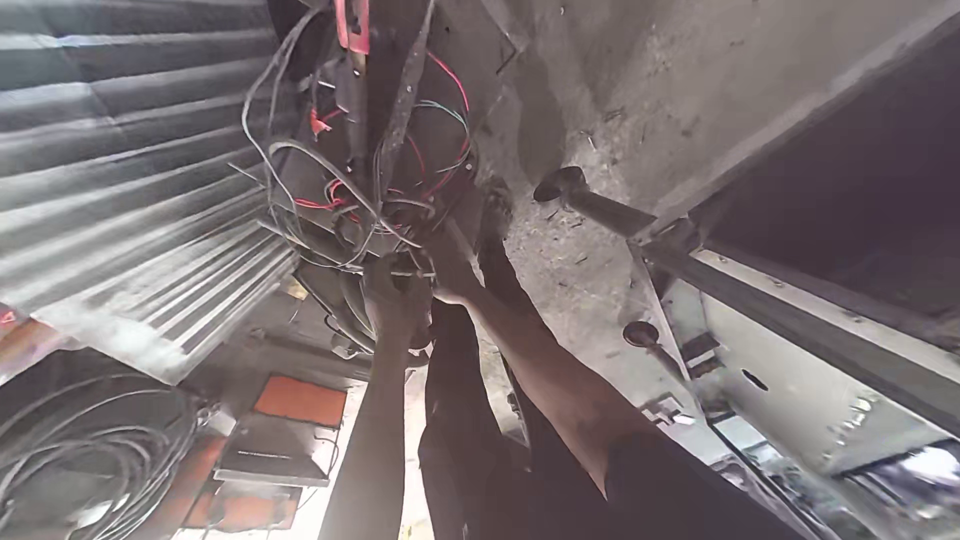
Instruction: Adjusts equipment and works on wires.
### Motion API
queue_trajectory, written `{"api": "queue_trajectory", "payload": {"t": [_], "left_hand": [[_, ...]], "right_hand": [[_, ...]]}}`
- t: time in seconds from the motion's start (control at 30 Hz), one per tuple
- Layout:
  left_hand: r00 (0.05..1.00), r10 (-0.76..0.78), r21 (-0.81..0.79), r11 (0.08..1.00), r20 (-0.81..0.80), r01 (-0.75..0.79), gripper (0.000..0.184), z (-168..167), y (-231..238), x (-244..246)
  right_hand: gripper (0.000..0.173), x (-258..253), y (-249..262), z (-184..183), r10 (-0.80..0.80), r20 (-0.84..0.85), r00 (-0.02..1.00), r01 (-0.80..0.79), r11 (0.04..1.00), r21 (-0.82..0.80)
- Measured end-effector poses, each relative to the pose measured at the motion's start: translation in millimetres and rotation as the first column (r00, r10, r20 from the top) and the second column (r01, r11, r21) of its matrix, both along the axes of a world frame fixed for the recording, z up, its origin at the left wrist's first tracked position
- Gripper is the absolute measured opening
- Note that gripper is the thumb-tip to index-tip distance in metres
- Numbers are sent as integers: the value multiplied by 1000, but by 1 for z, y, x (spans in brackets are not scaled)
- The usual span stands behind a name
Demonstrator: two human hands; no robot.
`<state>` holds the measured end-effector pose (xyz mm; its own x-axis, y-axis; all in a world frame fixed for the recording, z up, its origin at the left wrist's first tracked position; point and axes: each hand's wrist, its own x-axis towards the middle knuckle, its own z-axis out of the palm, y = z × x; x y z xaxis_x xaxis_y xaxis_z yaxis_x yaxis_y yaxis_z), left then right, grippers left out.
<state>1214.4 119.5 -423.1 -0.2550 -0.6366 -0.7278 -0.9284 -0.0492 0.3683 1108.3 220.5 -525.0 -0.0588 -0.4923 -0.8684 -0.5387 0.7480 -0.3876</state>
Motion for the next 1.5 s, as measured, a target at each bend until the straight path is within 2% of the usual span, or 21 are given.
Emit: {"api": "queue_trajectory", "payload": {"t": [0.03,0.1,0.2,0.3,0.37,0.43,0.5,0.6,0.67,0.73,0.8,0.83,0.9,1.0,1.17,1.2,1.23,1.3,1.33,1.4,1.5], "left_hand": [[996,-83,-65,994,-10,82,49,-10,-4,-9],[966,-260,-78,963,-4,259,47,-23,-18,-35],[830,-557,-144,820,23,554,68,-56,-36,-67],[632,-741,-59,637,227,768,76,-74,-32,-84],[573,-774,-14,592,268,806,63,-71,-28,-85],[581,-764,31,612,280,790,38,-59,-18,-68],[557,-769,153,620,315,770,34,-51,-12,-48],[456,-810,277,564,369,778,37,-40,-9,-22],[449,-816,268,553,364,789,42,-38,-6,-6],[458,-815,238,553,355,799,47,-40,-5,2],[481,-816,160,547,321,822,41,-42,-5,5],[500,-812,113,551,301,827,34,-43,-4,4],[517,-802,74,560,301,825,27,-45,-1,0],[500,-803,113,557,323,823,29,-41,4,-4],[508,-792,181,584,338,791,33,-41,2,-9],[510,-788,192,591,345,783,35,-42,3,-8],[501,-786,204,592,362,780,36,-43,1,-8],[508,-780,229,604,365,764,41,-41,-1,-5],[514,-779,241,610,360,755,43,-39,0,-4],[545,-762,254,637,351,727,44,-37,0,-7],[593,-738,203,666,321,718,41,-41,2,-8]], "right_hand": [[75,2,3,5,30,24,999,-31,999,14],[82,-6,-8,16,-90,-53,995,93,993,71],[88,-34,-28,-16,-253,-273,928,249,967,-49],[61,-50,-26,-34,-38,-296,954,45,999,16],[38,-46,-10,-38,-38,-319,947,23,998,-51],[43,-37,20,-30,-25,-236,971,22,1000,-14],[49,-38,34,-20,77,-95,992,-58,981,187],[45,-48,26,-25,-155,6,988,148,956,254],[35,-44,11,-40,-497,116,860,481,866,139],[30,-28,-6,-62,-760,330,559,744,636,205],[32,-13,-24,-68,-866,423,268,842,423,334],[32,-8,-30,-68,-876,429,223,865,381,328],[30,-2,-31,-64,-884,398,245,906,355,230],[31,-6,-2,-56,-952,248,179,958,226,178],[34,-46,64,-60,-994,-52,100,937,77,341],[39,-53,79,-68,-987,-102,126,942,86,325],[43,-59,95,-84,-958,-156,239,936,185,300],[41,-67,114,-102,-698,-315,643,765,563,314],[49,-71,115,-96,-546,-357,758,651,658,377],[59,-78,97,-75,-408,-401,820,555,735,389],[41,-79,52,-36,-427,-222,876,472,853,223]]}}
